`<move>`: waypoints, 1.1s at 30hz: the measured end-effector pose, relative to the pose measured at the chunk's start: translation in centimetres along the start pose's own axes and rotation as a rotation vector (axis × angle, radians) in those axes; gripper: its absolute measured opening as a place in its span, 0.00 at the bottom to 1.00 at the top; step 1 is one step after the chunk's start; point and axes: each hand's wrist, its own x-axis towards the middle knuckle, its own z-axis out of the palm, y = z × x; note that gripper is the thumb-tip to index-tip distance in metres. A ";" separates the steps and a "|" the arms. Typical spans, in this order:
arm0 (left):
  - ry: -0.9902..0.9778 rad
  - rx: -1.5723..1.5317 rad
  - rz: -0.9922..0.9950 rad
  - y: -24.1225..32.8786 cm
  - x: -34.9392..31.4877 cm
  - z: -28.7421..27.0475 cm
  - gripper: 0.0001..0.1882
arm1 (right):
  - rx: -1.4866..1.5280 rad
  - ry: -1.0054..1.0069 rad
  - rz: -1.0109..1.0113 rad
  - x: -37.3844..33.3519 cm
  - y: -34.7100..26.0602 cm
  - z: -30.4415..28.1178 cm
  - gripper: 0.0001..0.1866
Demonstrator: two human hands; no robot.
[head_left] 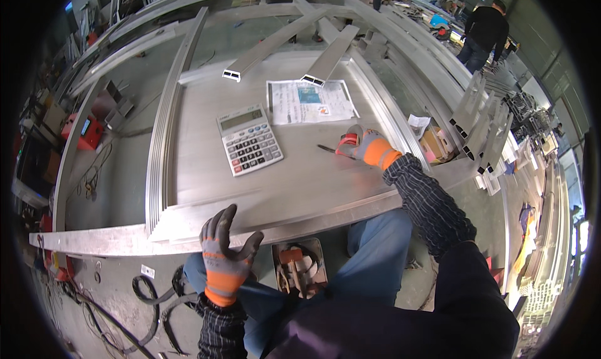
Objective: The person measures and marks a long aluminum frame using a tape measure and a pencil. They then assemble the frame by fitting smaller metal pieces into the corners.
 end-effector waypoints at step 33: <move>-0.508 0.355 0.164 -6.2 5.9 2.6 0.54 | 0.238 0.289 -0.243 4.0 1.9 -5.8 0.35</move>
